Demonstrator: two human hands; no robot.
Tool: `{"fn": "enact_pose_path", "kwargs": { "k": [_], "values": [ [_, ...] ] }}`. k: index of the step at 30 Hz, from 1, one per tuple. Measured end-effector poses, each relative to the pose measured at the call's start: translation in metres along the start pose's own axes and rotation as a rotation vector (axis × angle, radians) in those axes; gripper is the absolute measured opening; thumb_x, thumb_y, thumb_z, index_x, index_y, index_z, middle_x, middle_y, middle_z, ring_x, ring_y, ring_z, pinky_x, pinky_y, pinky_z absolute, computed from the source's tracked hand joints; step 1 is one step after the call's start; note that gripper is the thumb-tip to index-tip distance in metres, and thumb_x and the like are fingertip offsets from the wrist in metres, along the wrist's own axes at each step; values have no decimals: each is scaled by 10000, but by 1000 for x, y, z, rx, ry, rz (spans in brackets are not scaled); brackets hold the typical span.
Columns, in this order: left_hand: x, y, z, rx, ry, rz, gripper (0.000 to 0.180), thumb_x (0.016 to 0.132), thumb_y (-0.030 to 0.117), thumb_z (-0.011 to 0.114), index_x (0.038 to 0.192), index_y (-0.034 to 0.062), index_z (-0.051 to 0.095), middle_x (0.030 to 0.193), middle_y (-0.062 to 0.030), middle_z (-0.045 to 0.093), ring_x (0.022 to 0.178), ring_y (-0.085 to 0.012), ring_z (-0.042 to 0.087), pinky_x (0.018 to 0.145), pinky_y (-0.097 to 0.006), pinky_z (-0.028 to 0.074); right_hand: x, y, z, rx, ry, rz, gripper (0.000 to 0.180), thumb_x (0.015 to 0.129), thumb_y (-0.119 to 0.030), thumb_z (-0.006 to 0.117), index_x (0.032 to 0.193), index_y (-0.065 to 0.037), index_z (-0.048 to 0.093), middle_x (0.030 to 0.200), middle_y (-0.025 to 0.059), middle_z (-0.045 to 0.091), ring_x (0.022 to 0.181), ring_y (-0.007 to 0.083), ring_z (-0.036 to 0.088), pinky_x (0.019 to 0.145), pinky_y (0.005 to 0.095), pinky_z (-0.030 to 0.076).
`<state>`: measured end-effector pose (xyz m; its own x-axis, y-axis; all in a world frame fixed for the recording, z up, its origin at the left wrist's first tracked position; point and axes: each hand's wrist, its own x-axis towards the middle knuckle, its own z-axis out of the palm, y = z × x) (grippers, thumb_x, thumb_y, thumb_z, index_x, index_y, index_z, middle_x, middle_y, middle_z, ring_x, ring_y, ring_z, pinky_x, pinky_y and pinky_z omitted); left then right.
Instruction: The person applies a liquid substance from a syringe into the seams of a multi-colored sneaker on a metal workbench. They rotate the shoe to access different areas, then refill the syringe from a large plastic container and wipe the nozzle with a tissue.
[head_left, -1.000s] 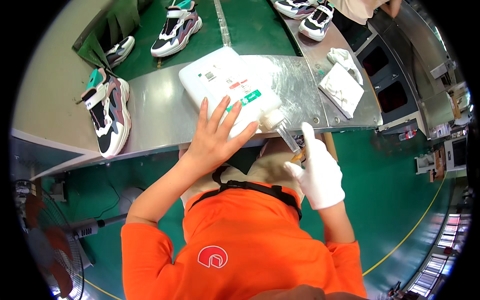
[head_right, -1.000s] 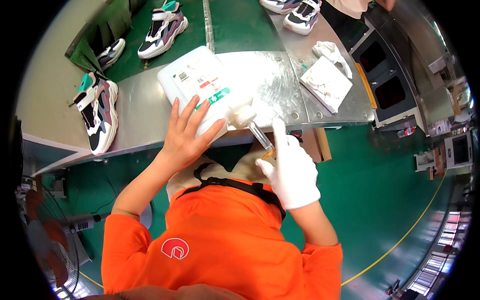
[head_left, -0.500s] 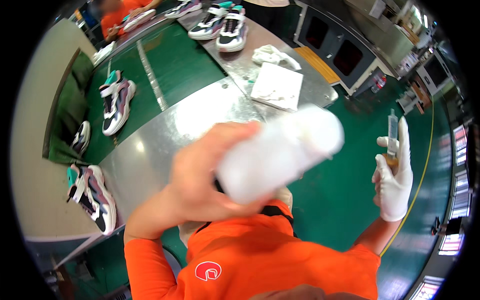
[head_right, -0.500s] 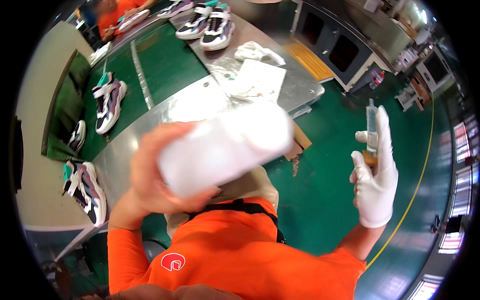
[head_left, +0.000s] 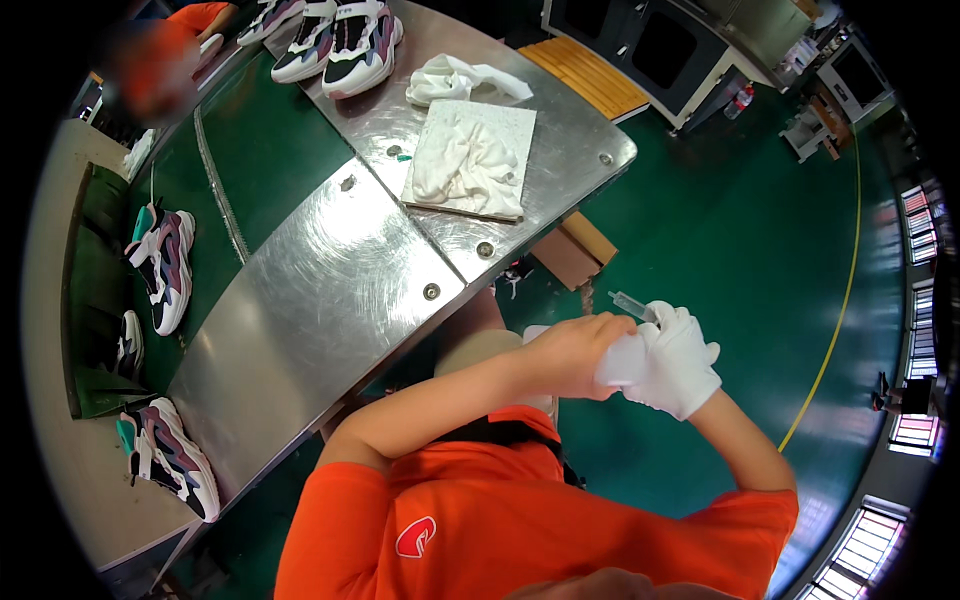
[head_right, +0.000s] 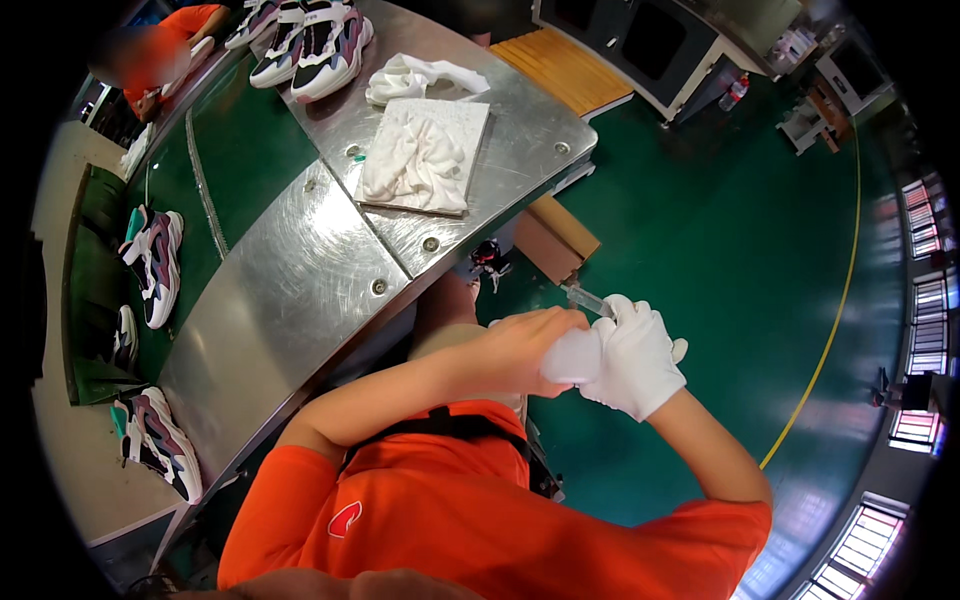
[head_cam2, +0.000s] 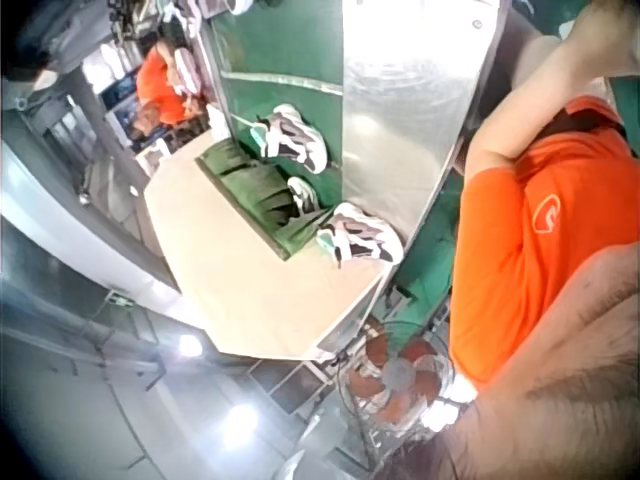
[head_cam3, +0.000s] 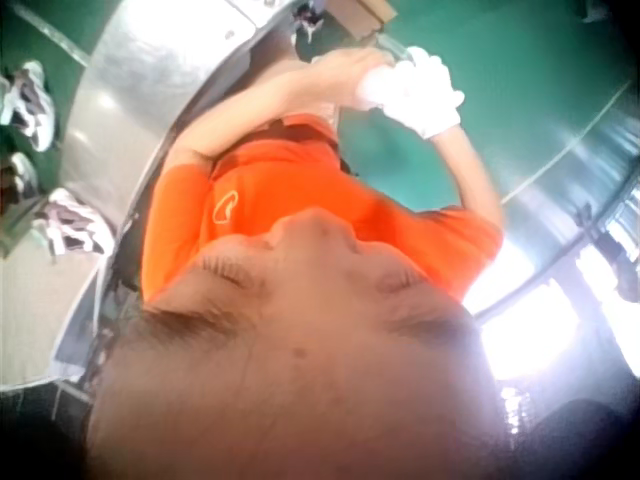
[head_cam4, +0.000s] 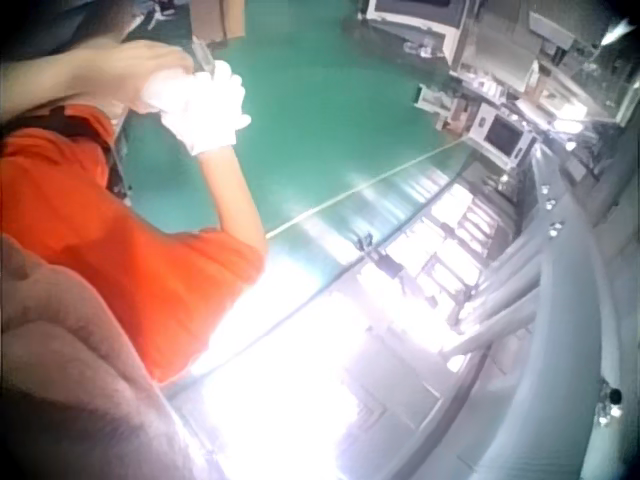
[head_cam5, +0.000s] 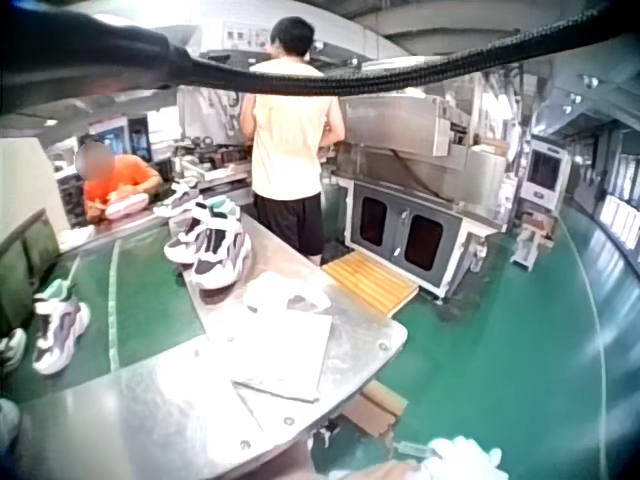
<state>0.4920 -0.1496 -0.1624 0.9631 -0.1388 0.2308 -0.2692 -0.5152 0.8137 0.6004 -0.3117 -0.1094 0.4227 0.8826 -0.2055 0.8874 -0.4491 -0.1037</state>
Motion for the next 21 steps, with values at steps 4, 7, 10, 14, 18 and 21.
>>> {"fn": "enact_pose_path", "kwargs": {
  "k": [4, 7, 10, 14, 18, 21],
  "values": [
    [-15, -36, 10, 77, 141, -106, 569, 745, 108, 732, 1244, 44, 466, 1186, -176, 530, 1069, -356, 561, 877, -388, 487, 43, -2, 58, 56, -222, 202, 475, 594, -297, 746, 918, 31, 634, 1095, 141, 501, 945, 296, 523, 823, 365, 482],
    [-48, -22, -19, 166, 136, -134, 485, 772, 76, 713, 1208, 24, 508, 1223, -183, 522, 1112, -365, 549, 911, -384, 478, 77, 9, 130, 3, -369, 229, 494, 618, -274, 753, 996, 16, 623, 1110, 132, 496, 997, 275, 531, 810, 365, 494],
    [-69, 15, -86, 364, 239, 73, 368, 722, 10, 717, 1074, -9, 610, 993, -151, 617, 1003, -331, 634, 822, -394, 545, 109, 28, 240, -40, -435, 252, 500, 611, -234, 767, 1031, -13, 609, 1103, 125, 506, 1027, 264, 537, 773, 388, 506],
    [-89, 18, -136, 590, 563, -198, 172, 776, 14, 618, 936, -20, 564, 853, -137, 575, 763, -283, 588, 711, -363, 516, 153, 42, 313, 145, -379, 508, 503, 610, -193, 784, 1040, -17, 591, 1130, 143, 523, 1077, 295, 555, 830, 388, 513],
    [-83, 3, -135, 487, 597, -563, 227, 743, 40, 690, 937, -2, 580, 885, -136, 590, 769, -269, 588, 665, -328, 477, 203, 43, 392, 336, -251, 853, 630, 636, -222, 773, 1123, -4, 436, 1085, 136, 540, 1070, 274, 559, 906, 344, 485],
    [-87, -5, -136, 428, 631, -517, 197, 757, 58, 691, 902, -1, 573, 868, -129, 563, 757, -218, 547, 662, -308, 440, 241, 38, 377, 415, -292, 896, 615, 658, -206, 754, 1148, -4, 443, 1087, 123, 539, 1071, 269, 551, 908, 337, 482]
  ]
}}
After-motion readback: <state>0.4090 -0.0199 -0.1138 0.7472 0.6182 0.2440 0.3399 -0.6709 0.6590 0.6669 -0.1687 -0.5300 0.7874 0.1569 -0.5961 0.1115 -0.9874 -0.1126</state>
